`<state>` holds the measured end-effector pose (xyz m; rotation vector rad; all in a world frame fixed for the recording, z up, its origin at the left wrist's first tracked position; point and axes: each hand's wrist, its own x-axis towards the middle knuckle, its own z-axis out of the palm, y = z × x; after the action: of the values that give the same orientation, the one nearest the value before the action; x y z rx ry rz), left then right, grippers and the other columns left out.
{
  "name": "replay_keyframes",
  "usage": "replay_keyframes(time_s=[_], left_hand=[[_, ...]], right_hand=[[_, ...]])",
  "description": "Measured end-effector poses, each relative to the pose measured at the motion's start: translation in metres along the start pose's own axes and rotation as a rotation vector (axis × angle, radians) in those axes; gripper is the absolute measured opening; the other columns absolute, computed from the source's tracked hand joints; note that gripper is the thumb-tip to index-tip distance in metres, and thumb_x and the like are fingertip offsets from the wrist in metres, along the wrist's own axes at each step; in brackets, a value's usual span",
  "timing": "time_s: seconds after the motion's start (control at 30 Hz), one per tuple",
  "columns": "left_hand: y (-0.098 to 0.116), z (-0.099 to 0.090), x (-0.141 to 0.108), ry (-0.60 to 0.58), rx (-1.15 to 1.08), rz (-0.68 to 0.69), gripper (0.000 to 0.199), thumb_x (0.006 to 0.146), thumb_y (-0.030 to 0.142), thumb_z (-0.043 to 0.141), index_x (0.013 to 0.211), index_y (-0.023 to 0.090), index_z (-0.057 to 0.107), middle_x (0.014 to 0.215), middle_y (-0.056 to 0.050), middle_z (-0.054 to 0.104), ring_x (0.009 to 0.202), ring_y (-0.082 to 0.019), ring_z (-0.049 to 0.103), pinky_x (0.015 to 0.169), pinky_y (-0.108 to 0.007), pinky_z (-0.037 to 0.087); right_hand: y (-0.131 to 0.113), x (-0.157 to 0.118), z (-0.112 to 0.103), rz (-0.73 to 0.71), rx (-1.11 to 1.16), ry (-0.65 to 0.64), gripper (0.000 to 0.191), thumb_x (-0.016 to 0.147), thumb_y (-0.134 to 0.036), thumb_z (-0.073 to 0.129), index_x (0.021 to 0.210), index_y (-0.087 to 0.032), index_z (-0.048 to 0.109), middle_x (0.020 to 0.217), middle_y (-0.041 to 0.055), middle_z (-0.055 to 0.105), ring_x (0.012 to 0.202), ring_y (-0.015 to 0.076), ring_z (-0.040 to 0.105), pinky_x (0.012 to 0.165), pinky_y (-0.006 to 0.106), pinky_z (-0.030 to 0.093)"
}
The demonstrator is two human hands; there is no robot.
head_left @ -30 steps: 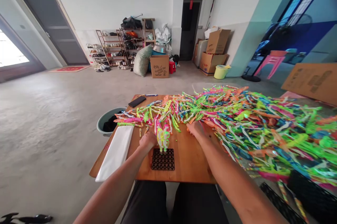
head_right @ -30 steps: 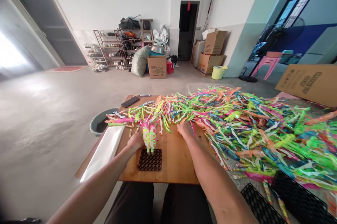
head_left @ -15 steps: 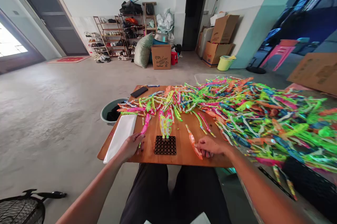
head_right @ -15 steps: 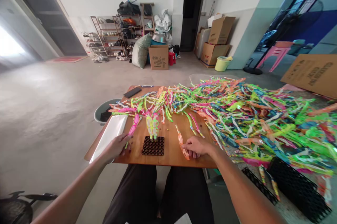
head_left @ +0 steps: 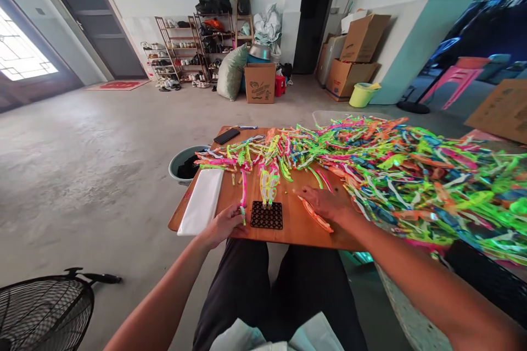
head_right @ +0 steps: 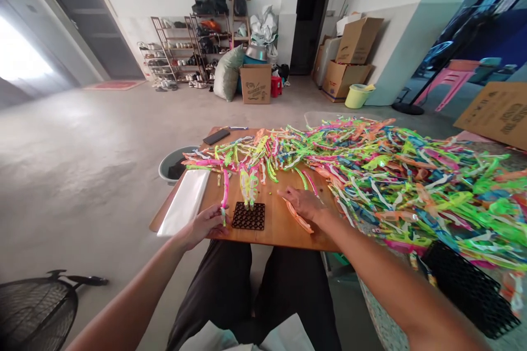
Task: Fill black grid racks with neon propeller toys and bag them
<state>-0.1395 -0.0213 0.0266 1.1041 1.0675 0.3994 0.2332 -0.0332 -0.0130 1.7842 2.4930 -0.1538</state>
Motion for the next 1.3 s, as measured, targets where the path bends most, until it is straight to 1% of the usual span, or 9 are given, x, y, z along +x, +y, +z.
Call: replay_keyframes(time_s=[0.17,0.3,0.4,0.47,0.57,0.7,0.83,1.07,1.3], left_hand=[[-0.009,0.007,0.012,0.011,-0.003,0.094,0.046,0.08,0.052,0.073,0.109,0.02,0.055,0.116,-0.009,0.072,0.085,-0.019,0.075,0.069,-0.027,0.057],[-0.014,0.014,0.03,0.185,0.083,0.239,0.044,0.078,0.051,0.074,0.104,0.018,0.06,0.097,-0.007,0.074,0.078,-0.017,0.072,0.06,-0.024,0.053],[-0.019,0.017,0.044,0.312,0.188,0.308,0.04,0.076,0.048,0.073,0.1,0.017,0.065,0.079,-0.002,0.071,0.066,-0.014,0.064,0.056,-0.023,0.048],[-0.021,0.021,0.051,0.345,0.258,0.336,0.037,0.076,0.047,0.072,0.099,0.017,0.069,0.075,-0.001,0.069,0.063,-0.013,0.06,0.057,-0.023,0.046],[-0.023,0.028,0.056,0.394,0.368,0.373,0.032,0.077,0.045,0.072,0.095,0.018,0.073,0.075,0.0,0.069,0.067,-0.014,0.06,0.062,-0.024,0.045],[-0.025,0.033,0.062,0.416,0.444,0.387,0.031,0.078,0.043,0.072,0.099,0.02,0.075,0.08,0.0,0.072,0.074,-0.015,0.063,0.069,-0.024,0.046],[-0.032,0.03,0.067,0.368,0.377,0.366,0.035,0.079,0.044,0.071,0.102,0.019,0.074,0.081,0.0,0.072,0.071,-0.014,0.063,0.065,-0.023,0.045],[-0.04,0.029,0.07,0.366,0.367,0.351,0.033,0.079,0.04,0.072,0.104,0.019,0.075,0.084,0.0,0.073,0.073,-0.015,0.063,0.065,-0.022,0.045],[-0.038,0.031,0.073,0.405,0.449,0.338,0.026,0.081,0.036,0.073,0.101,0.02,0.076,0.087,-0.001,0.075,0.076,-0.015,0.065,0.07,-0.023,0.046]], right_hand=[[0.002,-0.007,-0.007,-0.031,-0.053,-0.059,0.039,0.095,-0.008,0.043,0.122,-0.022,0.068,0.119,0.0107,0.066,0.084,0.0181,0.064,0.067,0.027,0.041],[0.007,-0.019,-0.005,0.013,0.011,-0.041,0.029,0.1,-0.018,0.043,0.113,-0.017,0.068,0.111,0.0122,0.067,0.086,0.0202,0.065,0.071,0.029,0.042],[0.001,-0.027,0.002,0.118,0.223,0.101,0.023,0.097,-0.021,0.048,0.11,-0.017,0.067,0.111,0.0112,0.07,0.098,0.0219,0.065,0.082,0.029,0.045],[-0.014,-0.029,0.007,0.306,0.435,0.237,0.018,0.094,-0.026,0.052,0.103,-0.018,0.066,0.103,0.0099,0.072,0.093,0.0214,0.066,0.081,0.03,0.047],[-0.053,-0.024,0.011,0.527,0.836,0.353,0.023,0.092,-0.039,0.051,0.092,-0.019,0.062,0.078,0.006,0.071,0.068,0.0185,0.064,0.067,0.029,0.049],[-0.106,-0.006,0.012,0.453,1.214,0.368,0.036,0.088,-0.055,0.048,0.089,-0.02,0.058,0.061,-0.0004,0.061,0.055,0.0158,0.058,0.059,0.027,0.048],[-0.132,0.011,0.015,0.433,1.185,0.342,0.036,0.087,-0.054,0.05,0.089,-0.02,0.062,0.068,0.0018,0.066,0.06,0.016,0.061,0.062,0.026,0.049],[-0.135,0.019,0.038,0.355,0.908,0.4,0.024,0.089,-0.037,0.057,0.098,-0.019,0.071,0.098,0.0084,0.075,0.091,0.0208,0.069,0.09,0.03,0.052],[-0.135,0.019,0.039,0.414,0.975,0.409,0.023,0.089,-0.037,0.06,0.096,-0.019,0.073,0.092,0.0073,0.077,0.085,0.0206,0.071,0.083,0.029,0.053]])
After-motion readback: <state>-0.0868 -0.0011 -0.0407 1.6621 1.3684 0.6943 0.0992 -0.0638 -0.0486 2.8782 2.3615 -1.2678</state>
